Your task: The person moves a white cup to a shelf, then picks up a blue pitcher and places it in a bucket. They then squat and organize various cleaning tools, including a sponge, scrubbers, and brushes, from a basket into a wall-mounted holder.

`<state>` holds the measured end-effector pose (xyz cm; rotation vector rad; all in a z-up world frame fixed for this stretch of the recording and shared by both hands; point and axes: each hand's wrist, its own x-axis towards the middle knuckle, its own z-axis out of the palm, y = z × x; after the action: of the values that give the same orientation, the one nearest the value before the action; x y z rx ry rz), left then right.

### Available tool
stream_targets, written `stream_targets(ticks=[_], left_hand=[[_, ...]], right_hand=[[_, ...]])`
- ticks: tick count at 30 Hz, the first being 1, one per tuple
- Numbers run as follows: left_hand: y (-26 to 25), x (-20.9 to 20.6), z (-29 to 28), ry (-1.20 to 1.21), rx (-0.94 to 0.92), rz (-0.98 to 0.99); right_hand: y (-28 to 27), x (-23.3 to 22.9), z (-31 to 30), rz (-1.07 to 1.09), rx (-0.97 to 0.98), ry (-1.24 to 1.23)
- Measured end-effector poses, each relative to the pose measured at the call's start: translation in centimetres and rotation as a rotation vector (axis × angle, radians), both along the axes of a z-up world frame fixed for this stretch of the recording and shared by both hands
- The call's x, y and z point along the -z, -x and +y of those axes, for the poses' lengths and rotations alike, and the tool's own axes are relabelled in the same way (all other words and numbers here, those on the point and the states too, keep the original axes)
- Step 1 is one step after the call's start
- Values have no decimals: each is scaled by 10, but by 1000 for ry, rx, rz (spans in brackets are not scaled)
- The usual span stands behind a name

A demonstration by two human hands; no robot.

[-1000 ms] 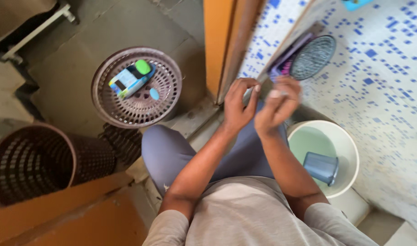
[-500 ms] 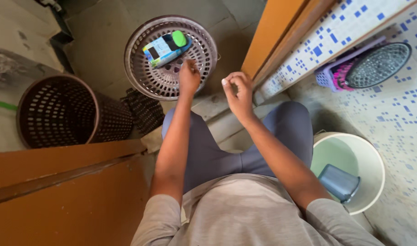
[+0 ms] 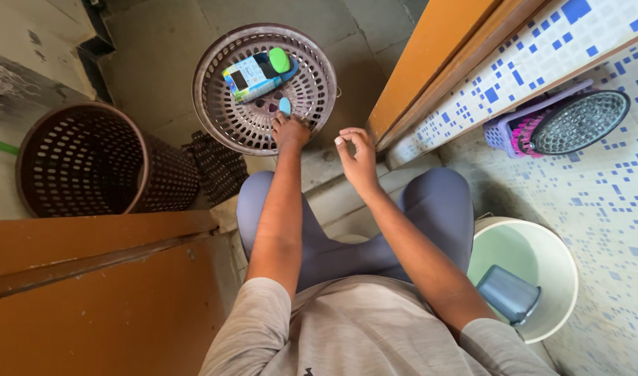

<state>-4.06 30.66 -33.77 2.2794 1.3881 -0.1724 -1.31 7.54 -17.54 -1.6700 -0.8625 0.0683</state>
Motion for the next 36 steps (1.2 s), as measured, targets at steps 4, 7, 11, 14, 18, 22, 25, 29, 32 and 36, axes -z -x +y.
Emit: stream_targets(ticks=[4, 7, 11, 14, 18, 22, 25, 29, 32, 36], left_hand=[[-3, 3, 3, 10, 13, 12], [-1, 2, 1, -43, -39, -48], [-8, -17, 6, 5, -8, -4], [-9, -18, 12, 63, 1, 57], [-8, -6, 12, -84, 7, -81], [-5, -10, 11, -160, -1, -231], [-6, -10, 9, -230, -20, -474], [-4, -40, -9, -14, -29, -872], [8, -90, -52, 338, 29, -1183], [29, -158, -109, 679, -18, -1294]], right_hand=[[-3, 3, -4, 30, -5, -5], [-2, 6, -7, 17, 3, 1], [-4, 4, -11, 67, 7, 17], [-7, 3, -17, 60, 18, 42], [-12, 0, -19, 62, 22, 35], [-15, -3, -15, 97, 5, 24], [-15, -3, -15, 112, -3, 7], [-26, 0, -17, 278, -38, -96], [-33, 1, -23, 372, 5, -144], [-38, -10, -39, 506, -8, -125]])
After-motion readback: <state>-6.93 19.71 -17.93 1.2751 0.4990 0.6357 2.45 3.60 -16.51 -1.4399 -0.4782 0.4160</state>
